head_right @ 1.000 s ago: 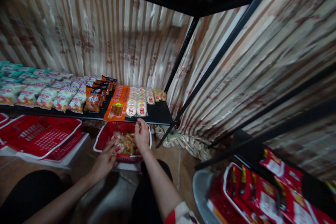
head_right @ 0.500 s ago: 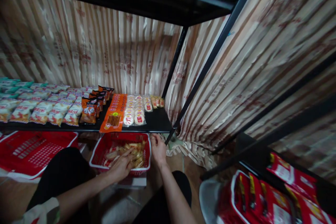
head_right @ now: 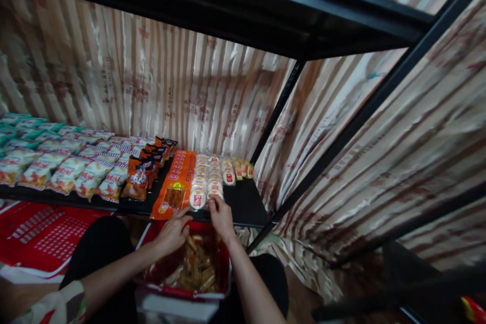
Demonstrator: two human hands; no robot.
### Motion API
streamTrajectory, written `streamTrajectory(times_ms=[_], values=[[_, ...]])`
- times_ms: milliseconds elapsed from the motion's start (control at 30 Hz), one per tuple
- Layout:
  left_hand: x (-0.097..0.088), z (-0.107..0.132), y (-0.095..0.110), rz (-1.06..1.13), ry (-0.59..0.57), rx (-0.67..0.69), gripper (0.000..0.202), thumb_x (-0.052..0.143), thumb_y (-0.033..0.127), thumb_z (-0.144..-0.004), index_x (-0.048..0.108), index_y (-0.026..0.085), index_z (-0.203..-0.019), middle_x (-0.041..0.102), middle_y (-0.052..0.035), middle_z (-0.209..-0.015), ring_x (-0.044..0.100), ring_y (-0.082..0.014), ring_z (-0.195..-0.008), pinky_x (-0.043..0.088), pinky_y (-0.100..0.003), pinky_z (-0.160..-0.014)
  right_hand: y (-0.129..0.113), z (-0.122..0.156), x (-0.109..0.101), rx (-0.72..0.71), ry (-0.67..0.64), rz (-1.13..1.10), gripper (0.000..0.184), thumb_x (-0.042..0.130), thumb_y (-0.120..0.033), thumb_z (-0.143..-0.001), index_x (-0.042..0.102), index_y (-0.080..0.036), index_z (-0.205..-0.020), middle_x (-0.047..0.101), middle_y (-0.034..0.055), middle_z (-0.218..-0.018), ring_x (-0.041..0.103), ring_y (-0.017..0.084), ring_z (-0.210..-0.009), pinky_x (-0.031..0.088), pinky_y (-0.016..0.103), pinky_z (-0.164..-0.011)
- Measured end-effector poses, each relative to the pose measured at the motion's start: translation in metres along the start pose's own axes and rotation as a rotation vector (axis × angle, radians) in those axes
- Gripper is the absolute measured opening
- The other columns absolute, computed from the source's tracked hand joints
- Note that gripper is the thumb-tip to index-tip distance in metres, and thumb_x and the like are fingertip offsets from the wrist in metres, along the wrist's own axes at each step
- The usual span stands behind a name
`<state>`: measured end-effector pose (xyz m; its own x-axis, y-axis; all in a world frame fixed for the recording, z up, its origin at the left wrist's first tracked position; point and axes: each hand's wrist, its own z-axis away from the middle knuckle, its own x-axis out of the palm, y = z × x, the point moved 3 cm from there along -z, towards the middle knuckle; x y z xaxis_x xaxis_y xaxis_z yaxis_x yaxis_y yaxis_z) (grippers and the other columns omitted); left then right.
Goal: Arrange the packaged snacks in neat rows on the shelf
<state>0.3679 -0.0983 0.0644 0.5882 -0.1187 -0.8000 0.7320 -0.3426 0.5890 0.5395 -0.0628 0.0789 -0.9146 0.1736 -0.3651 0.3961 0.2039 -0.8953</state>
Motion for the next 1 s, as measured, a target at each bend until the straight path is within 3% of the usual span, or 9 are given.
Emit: streamTrajectory(times_ms=[233, 467, 600, 833, 1000], values=[[0.002, -0.033, -0.016, -0.115, 0.087, 0.063, 0.044, 0.041, 0.006, -0.075, 0.061, 0.011, -0.115, 0.049, -0.0127, -0.137, 0.033, -0.0240, -0.135, 0.031, -0.042, -0.111, 0.009, -0.031, 0.008, 0.028, -0.035, -0.018, 0.037, 0.046, -0.048, -0.082, 0.064, -0.020, -0.098, 0.072, 0.0059, -0.085, 0.068, 0.019, -0.072, 0.055, 0.032, -0.068], [0.000, -0.069, -0.056, -0.221, 0.127, -0.019, 0.052, 0.040, 0.008, -0.076, 0.051, 0.005, -0.127, 0.039, -0.0177, -0.143, 0.020, -0.0297, -0.139, 0.022, -0.050, -0.112, -0.003, -0.082, 0.043, -0.045, -0.090, 0.016, 0.034, 0.043, -0.040, -0.084, 0.063, -0.019, -0.101, 0.071, 0.0056, -0.087, 0.067, 0.019, -0.074, 0.054, 0.031, -0.067], [0.004, -0.086, -0.073, -0.227, 0.100, -0.031, 0.052, 0.037, 0.011, -0.079, 0.047, 0.005, -0.130, 0.036, -0.0178, -0.145, 0.016, -0.0293, -0.140, 0.022, -0.051, -0.112, -0.006, -0.111, 0.067, -0.187, -0.117, 0.147, 0.030, 0.042, -0.024, -0.084, 0.065, -0.019, -0.102, 0.070, 0.0055, -0.096, 0.065, 0.019, -0.088, 0.051, 0.032, -0.081], [-0.001, -0.106, -0.071, -0.216, 0.057, -0.038, 0.055, 0.039, 0.021, -0.080, 0.046, 0.008, -0.133, 0.032, -0.0164, -0.147, 0.017, -0.0314, -0.139, 0.023, -0.053, -0.110, -0.004, -0.161, 0.107, -0.265, -0.173, 0.379, 0.041, 0.039, -0.008, -0.077, 0.063, -0.017, -0.109, 0.066, 0.0084, -0.109, 0.060, 0.018, -0.104, 0.045, 0.034, -0.095], [0.013, -0.116, -0.073, -0.204, 0.139, 0.008, 0.055, 0.045, 0.027, -0.080, 0.048, 0.011, -0.132, 0.037, -0.0142, -0.144, 0.030, -0.0313, -0.135, 0.021, -0.052, -0.111, 0.006, -0.190, 0.135, -0.226, -0.162, 0.411, 0.045, 0.040, -0.005, -0.076, 0.063, -0.017, -0.113, 0.063, 0.0089, -0.117, 0.056, 0.019, -0.112, 0.040, 0.036, -0.102]])
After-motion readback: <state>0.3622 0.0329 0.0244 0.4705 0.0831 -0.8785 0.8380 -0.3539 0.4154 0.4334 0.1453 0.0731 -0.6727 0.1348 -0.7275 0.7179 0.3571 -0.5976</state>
